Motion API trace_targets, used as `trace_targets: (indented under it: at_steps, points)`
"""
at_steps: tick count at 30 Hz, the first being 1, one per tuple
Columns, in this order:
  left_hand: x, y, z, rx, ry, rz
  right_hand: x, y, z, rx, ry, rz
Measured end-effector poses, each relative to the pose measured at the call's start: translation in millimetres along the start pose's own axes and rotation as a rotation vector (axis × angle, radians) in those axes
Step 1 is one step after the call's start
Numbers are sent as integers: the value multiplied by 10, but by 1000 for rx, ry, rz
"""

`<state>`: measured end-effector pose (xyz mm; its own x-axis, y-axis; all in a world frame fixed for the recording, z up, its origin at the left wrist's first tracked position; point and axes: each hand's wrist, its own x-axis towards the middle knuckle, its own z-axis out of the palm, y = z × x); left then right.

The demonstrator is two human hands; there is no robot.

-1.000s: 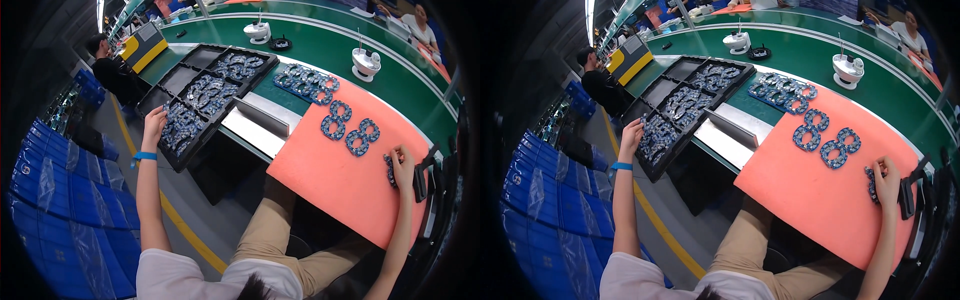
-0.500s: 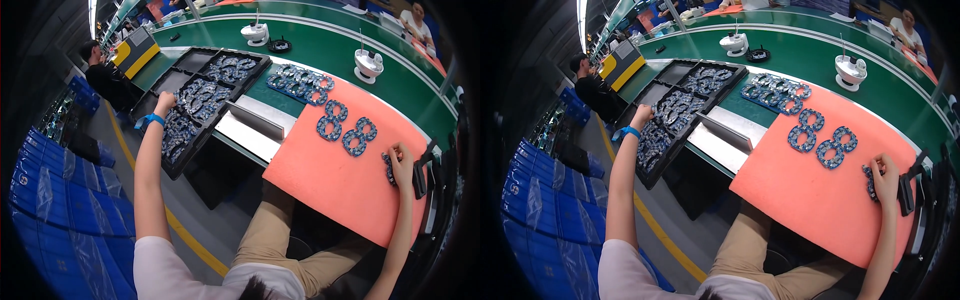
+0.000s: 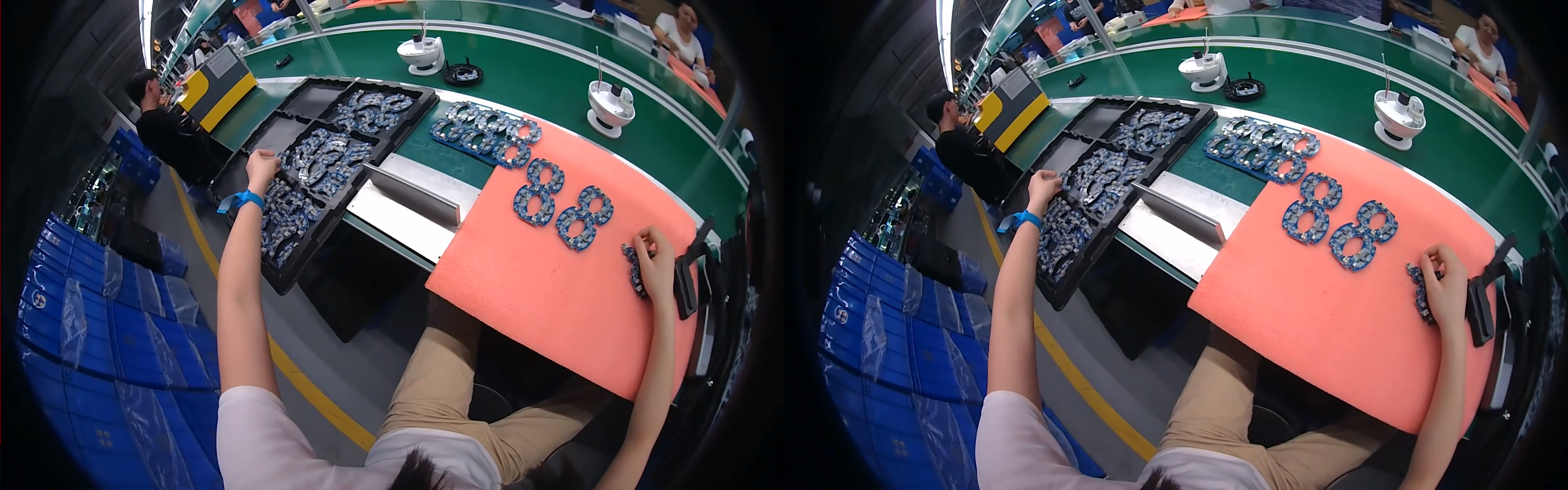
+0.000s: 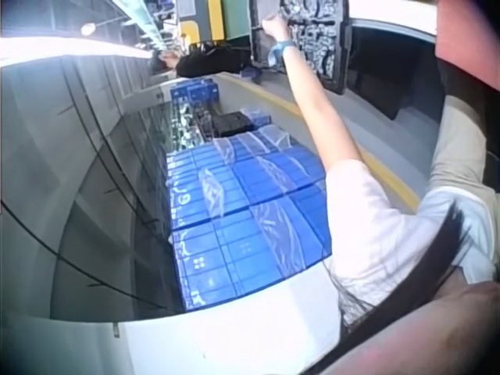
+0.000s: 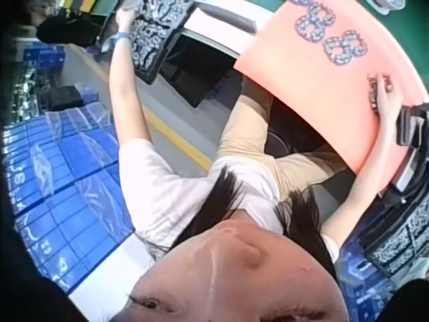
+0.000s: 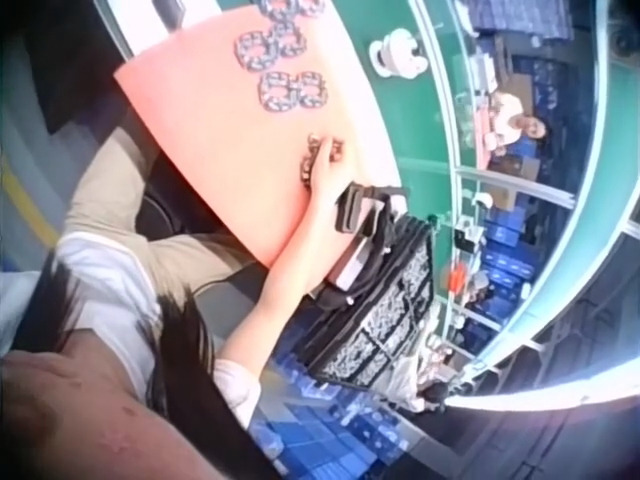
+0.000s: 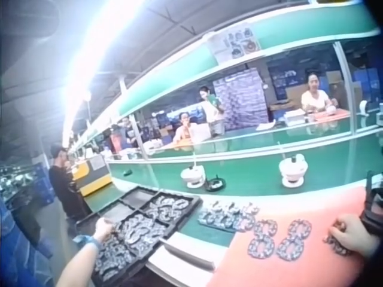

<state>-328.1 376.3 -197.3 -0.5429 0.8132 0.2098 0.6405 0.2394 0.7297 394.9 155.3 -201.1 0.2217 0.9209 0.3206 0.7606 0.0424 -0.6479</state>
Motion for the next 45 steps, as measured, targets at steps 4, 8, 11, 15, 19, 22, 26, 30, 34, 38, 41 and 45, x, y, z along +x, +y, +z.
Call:
trace_targets:
  at_steps: [4, 8, 11, 15, 19, 22, 26, 30, 34, 38, 41, 45]
  points:
    - [-83, 60, 12, 207, 43, 179, -7, 27, -12, -11, 32, -50]
    - [-193, 194, 33, 331, 61, 239, 0, -4, -9, 1, 19, -50]
    - [-197, 186, 30, 453, 105, 242, 1, 7, 5, 6, 21, -51]
    - [-162, 134, 11, 503, 85, 214, -6, -14, 0, 1, 22, -63]
    - [-105, 41, 9, 523, 44, 234, -8, -2, -14, -8, 14, -61]
    - [-84, -44, 5, 529, -4, 237, -4, -16, -9, -6, 18, -62]
    - [-110, -25, 37, 538, -27, 241, -5, 2, -8, -21, 22, -45]
    - [-84, -80, -31, 602, -27, 279, 7, -22, -10, 0, -12, -24]
    - [-223, 89, -45, 516, 17, 261, 3, 50, 2, 55, 81, -1]
    - [-636, 417, -131, 116, 12, 384, 65, 131, -20, 289, 112, 106]
    - [-1617, 1070, -97, -347, -356, 433, 85, 208, -67, 396, 67, 146]
    - [-2903, 1654, -115, -645, -692, 385, 75, 130, 7, 486, 25, 174]
